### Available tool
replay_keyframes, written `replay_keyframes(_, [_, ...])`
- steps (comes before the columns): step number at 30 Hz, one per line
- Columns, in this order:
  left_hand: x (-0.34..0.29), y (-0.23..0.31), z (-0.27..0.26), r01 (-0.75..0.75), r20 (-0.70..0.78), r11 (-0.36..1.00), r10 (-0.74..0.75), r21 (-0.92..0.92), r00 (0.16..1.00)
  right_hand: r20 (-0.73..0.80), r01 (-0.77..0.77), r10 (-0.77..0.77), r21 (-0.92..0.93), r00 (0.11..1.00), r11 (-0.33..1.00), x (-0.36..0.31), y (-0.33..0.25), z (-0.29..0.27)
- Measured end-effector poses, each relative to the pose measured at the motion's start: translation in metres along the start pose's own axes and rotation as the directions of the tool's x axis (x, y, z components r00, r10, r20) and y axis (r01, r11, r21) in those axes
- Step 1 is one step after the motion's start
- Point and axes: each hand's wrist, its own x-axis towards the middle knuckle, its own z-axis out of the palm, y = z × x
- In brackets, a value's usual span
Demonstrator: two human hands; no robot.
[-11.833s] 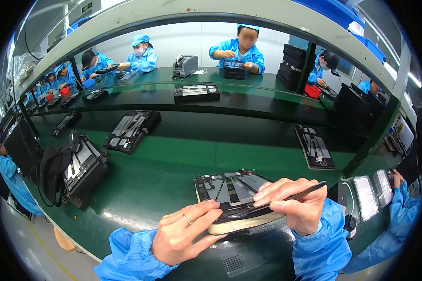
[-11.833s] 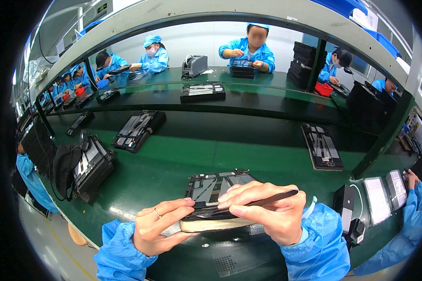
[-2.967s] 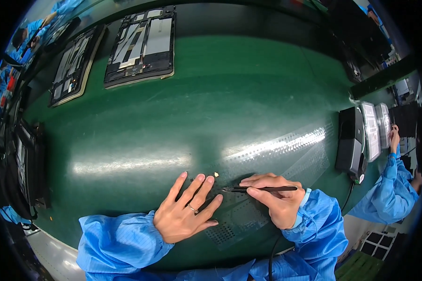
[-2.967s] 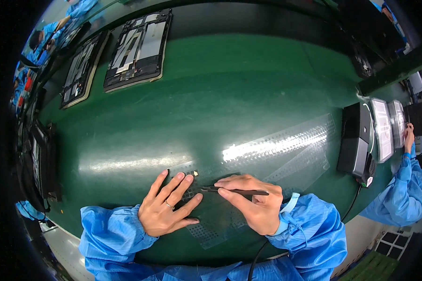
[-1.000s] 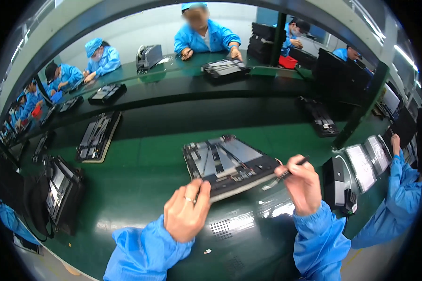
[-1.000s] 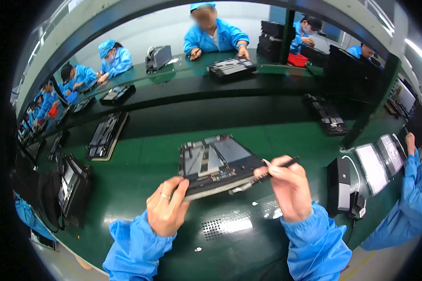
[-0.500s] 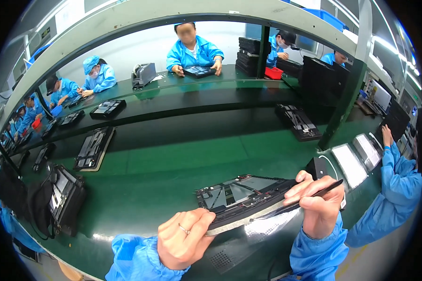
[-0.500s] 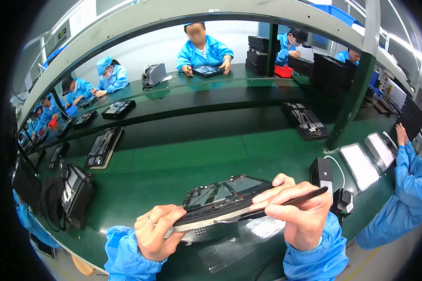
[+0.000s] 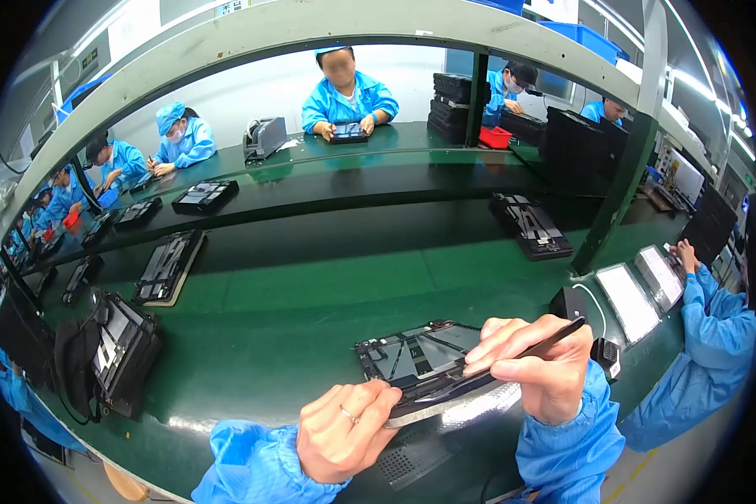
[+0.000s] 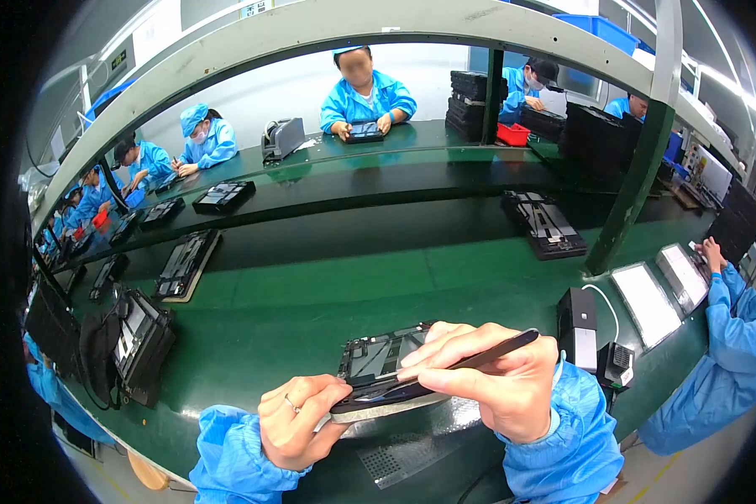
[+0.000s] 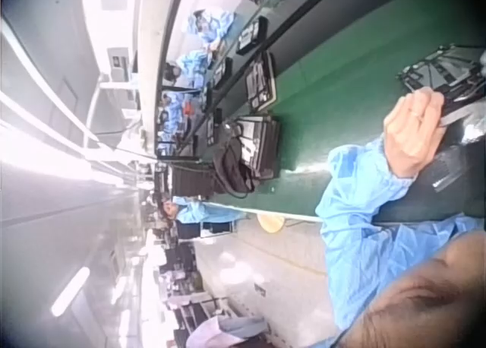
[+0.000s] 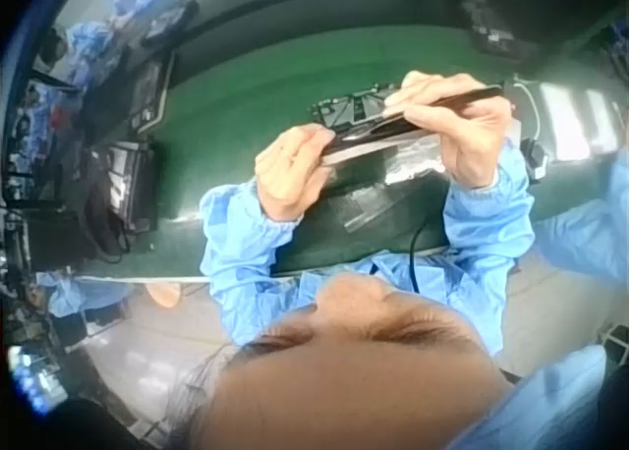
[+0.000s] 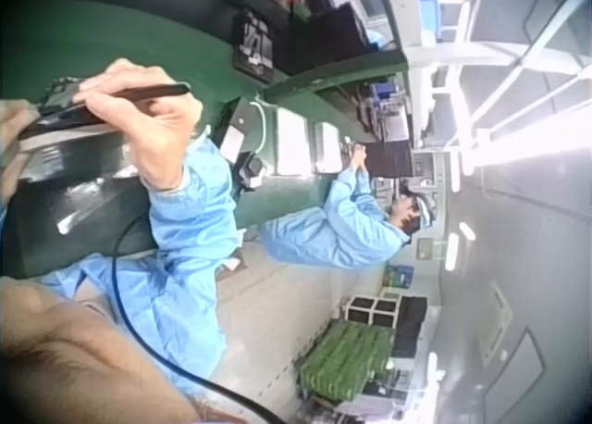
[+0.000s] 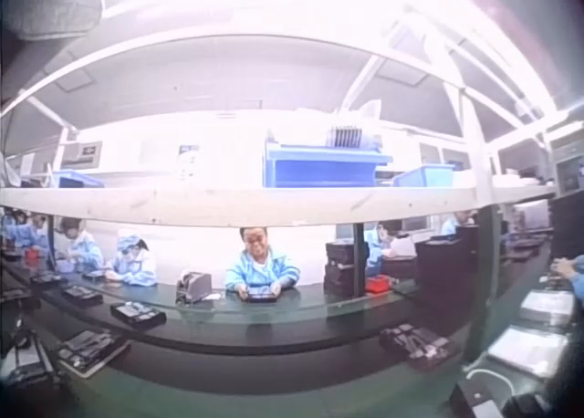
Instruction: The person repeatedly takes tablet frames from a conveyor, uses tweezers to peel small adhesive pads from a sheet and apply them onto the frames, and places the assembled frames back onto the conveyor.
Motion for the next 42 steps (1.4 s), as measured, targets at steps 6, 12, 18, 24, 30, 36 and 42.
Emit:
replay_keyframes(6, [-0.001, -0.001, -0.002, 0.007, -0.004, 1.0, -0.008, -0.012, 1.0, 0.051, 0.017, -0.015, -0.03, 0.999, 0.999, 0.001, 0.001, 0.0])
replay_keyframes(12, [0.0, -0.002, -0.003, 0.012, 0.009, 1.0, -0.012, -0.003, 1.0, 0.062, 0.016, -0.014, -0.033, 0.998, 0.999, 0.004, 0.001, 0.001])
replay_keyframes(18, [0.001, -0.003, -0.006, 0.015, 0.02, 1.0, -0.015, -0.004, 1.0, 0.075, 0.033, -0.032, -0.022, 0.997, 0.999, 0.006, 0.002, 0.001])
replay_keyframes(24, [0.0, -0.004, -0.006, 0.012, 0.017, 1.0, -0.012, 0.001, 1.0, 0.079, 0.041, -0.041, -0.01, 0.996, 0.999, 0.009, 0.002, 0.002])
replay_keyframes(30, [-0.002, -0.005, -0.006, 0.011, 0.011, 1.0, -0.011, 0.0, 1.0, 0.165, 0.023, -0.021, -0.009, 0.986, 1.0, 0.016, 0.001, 0.001])
replay_keyframes(36, [-0.003, -0.006, -0.007, 0.003, 0.005, 1.0, -0.003, -0.006, 1.0, 0.195, 0.012, -0.01, -0.011, 0.981, 1.0, 0.018, 0.002, 0.002])
replay_keyframes(42, [-0.003, -0.008, -0.007, -0.002, 0.011, 1.0, 0.002, -0.011, 1.0, 0.191, 0.016, -0.011, -0.022, 0.981, 1.0, 0.019, 0.003, 0.003])
